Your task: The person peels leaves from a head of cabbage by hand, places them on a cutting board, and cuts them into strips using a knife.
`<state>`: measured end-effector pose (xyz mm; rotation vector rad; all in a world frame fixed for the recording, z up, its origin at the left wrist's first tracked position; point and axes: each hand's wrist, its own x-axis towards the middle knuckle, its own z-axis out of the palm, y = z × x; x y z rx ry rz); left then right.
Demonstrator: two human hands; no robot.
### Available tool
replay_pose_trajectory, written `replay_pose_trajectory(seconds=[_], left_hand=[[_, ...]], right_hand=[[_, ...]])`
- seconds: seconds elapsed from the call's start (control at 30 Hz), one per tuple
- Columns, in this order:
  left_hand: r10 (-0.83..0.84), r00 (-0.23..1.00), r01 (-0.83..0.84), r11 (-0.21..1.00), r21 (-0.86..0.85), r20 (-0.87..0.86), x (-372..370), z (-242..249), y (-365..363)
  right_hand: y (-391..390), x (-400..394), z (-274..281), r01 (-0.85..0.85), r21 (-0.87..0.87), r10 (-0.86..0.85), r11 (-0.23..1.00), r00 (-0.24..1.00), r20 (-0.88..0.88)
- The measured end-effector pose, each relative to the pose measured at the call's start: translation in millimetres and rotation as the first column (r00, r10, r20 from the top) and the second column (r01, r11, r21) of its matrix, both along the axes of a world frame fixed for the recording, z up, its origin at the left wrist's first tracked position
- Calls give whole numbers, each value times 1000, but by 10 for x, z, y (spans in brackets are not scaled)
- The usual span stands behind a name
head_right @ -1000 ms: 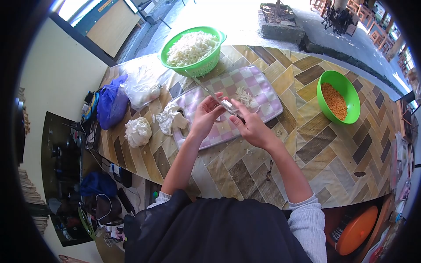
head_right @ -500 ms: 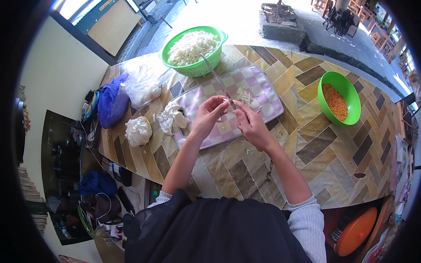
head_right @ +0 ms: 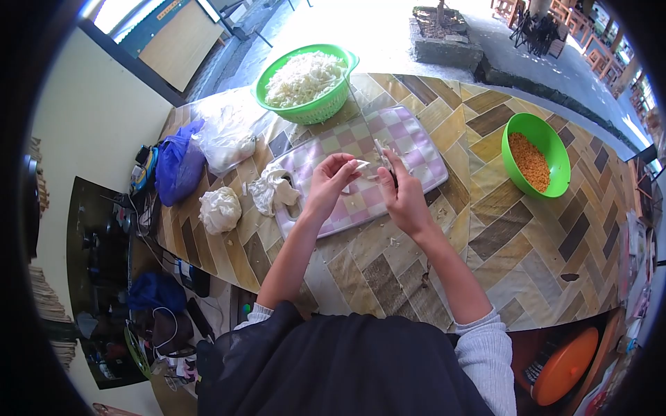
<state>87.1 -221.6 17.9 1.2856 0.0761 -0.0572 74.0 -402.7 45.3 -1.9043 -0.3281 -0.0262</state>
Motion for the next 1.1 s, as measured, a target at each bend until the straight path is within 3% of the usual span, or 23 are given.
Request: replay_pose_trajectory(seconds=[0.1, 0.2, 0.3, 0.4, 0.6, 0.83, 0.93, 1.0, 1.1], left_hand=[[26, 998, -26, 1000, -8, 55, 46, -41, 6], [40, 997, -39, 999, -14, 66, 80, -13, -15], [-4, 998, 7, 999, -34, 71, 116, -16, -11], [-23, 997, 26, 999, -39, 71, 124, -45, -19], [32, 994, -30, 999, -19, 108, 95, -64, -72], [104, 994, -108, 977, -185, -36, 63, -58, -153], [132, 991, -131, 972, -196, -5, 72, -66, -46], [99, 991, -111, 985, 132, 94, 94, -13, 3], [20, 978, -139, 810, 570, 210, 65, 159, 15]], right_hand=[[-48, 31, -22, -14, 46, 16, 999, 998, -64], [-48, 28, -51, -78, 219, 111, 973, 983, -144], [-79, -44, 124, -120, 444, 331, 888, 836, -436], [-93, 4, 20, -161, 506, 435, 847, 757, -487], [-60, -7, 15, -124, 475, 358, 871, 823, -441], [-1, 24, -89, -69, 198, 103, 978, 981, -164], [-62, 96, -162, -9, 103, 17, 995, 997, -77], [-131, 147, -96, -13, 104, 29, 994, 986, -161], [-126, 131, 9, -63, 42, 72, 997, 956, -285]])
